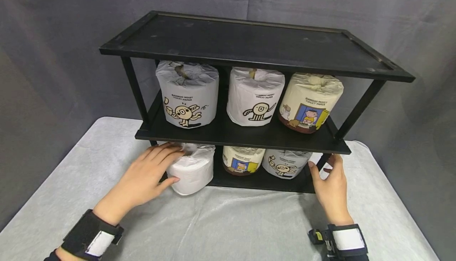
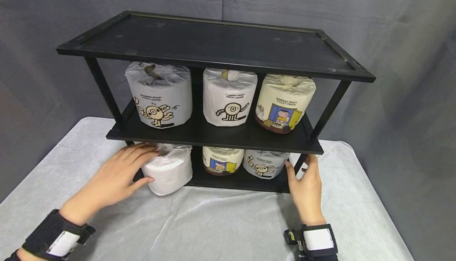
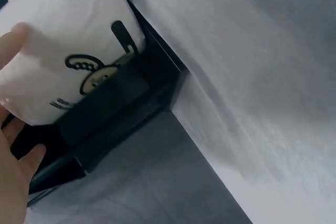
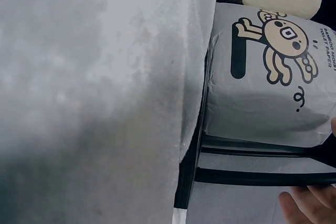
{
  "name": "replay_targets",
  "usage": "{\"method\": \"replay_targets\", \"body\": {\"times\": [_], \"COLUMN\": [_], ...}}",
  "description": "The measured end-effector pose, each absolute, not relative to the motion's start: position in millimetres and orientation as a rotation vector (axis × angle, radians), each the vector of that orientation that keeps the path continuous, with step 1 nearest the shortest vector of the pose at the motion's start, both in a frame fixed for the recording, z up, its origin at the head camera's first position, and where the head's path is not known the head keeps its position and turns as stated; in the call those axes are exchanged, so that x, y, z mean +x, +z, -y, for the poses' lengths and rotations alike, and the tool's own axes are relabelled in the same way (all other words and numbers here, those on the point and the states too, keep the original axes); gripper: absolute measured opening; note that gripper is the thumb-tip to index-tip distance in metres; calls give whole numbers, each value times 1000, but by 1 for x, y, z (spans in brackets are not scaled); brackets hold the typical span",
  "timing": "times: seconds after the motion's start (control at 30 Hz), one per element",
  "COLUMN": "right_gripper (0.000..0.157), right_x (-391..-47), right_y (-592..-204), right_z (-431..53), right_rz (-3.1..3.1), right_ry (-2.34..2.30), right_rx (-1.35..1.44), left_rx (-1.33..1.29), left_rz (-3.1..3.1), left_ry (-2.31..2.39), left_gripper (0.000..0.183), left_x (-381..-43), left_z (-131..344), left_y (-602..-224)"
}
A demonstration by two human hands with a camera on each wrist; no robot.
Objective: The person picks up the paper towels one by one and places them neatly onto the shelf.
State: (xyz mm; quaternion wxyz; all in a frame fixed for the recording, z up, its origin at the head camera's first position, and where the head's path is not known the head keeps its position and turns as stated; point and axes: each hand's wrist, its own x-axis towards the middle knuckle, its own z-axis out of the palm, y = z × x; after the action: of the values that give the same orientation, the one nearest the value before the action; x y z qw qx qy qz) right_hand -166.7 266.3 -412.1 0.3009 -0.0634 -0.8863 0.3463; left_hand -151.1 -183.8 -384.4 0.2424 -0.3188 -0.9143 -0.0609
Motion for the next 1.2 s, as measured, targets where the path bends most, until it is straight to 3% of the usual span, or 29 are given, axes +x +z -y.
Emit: {"method": "replay_targets", "body": {"times": [0.43,1.2], "right_gripper": [61,61], "right_x": [-166,-166], "right_y": [-412,-412], "right_z": [-267,-266], "right_rz": [2344,2338], "right_ry": [920,922], "right_rx": [-172,-168], "left_rx": [-906,-796], "left_rz": [2477,2424], "left_ry": [-205,-163], "left_gripper": [47,51], "left_x": [-154,-154], "left_z": [187,164], "left_y": [-386,-394]}}
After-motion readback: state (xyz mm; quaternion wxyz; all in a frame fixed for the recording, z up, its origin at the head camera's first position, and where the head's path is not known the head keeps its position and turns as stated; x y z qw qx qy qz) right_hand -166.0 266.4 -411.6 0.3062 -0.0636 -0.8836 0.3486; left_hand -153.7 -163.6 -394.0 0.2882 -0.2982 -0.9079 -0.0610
